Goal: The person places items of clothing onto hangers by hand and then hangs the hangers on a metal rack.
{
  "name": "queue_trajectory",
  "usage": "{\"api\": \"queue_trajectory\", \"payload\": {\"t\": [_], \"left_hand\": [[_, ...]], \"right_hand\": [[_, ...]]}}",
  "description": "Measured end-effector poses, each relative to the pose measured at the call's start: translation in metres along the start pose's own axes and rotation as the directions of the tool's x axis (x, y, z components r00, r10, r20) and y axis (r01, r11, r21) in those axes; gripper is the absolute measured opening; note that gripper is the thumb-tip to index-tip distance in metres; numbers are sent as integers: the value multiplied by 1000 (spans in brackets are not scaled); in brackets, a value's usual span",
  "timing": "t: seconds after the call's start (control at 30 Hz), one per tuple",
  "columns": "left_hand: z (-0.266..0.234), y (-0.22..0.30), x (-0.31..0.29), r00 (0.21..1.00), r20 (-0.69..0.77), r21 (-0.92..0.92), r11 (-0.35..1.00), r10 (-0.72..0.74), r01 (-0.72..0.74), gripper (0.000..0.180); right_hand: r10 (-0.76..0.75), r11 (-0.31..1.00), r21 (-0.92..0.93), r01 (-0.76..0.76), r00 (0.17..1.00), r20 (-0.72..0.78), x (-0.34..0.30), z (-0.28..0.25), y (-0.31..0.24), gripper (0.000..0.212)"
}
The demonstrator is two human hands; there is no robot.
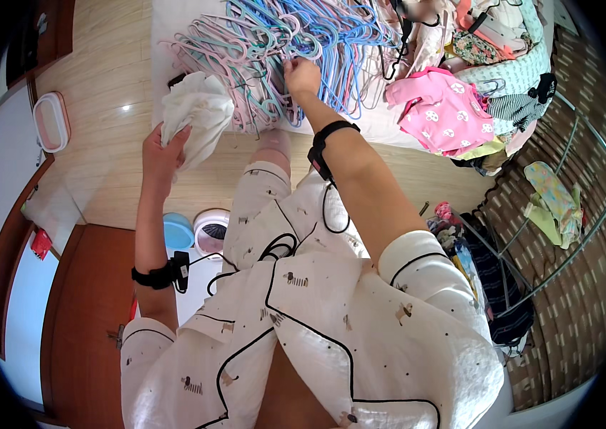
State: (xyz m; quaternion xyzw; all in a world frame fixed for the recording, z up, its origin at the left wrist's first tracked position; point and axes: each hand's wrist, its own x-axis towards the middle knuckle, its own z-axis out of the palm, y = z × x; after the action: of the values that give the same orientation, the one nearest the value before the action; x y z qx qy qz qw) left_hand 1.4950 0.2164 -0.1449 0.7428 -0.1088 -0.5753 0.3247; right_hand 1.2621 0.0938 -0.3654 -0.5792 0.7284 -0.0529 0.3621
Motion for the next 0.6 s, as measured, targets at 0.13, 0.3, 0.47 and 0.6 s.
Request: {"api": "queue_trajectory", "payload": {"t": [0.13,0.3,0.47,0.6], "left_hand": [[8,0,-1,1000,-10,4,1000,-21,21,14],[12,-3,1,1000,7,11,1000,-29,29,14],[15,-2,2,999,13,23,999,-39,39,14],[16,-1,4,999,1,26,999,-37,36,13]], "right_hand": [[55,990,-126,-61,997,-50,4,4,-19,32],[143,985,-78,-152,983,-113,14,8,-24,36],[93,990,-103,-97,995,-43,20,7,-21,36],[71,981,-178,-77,997,-41,22,12,-24,33]]}}
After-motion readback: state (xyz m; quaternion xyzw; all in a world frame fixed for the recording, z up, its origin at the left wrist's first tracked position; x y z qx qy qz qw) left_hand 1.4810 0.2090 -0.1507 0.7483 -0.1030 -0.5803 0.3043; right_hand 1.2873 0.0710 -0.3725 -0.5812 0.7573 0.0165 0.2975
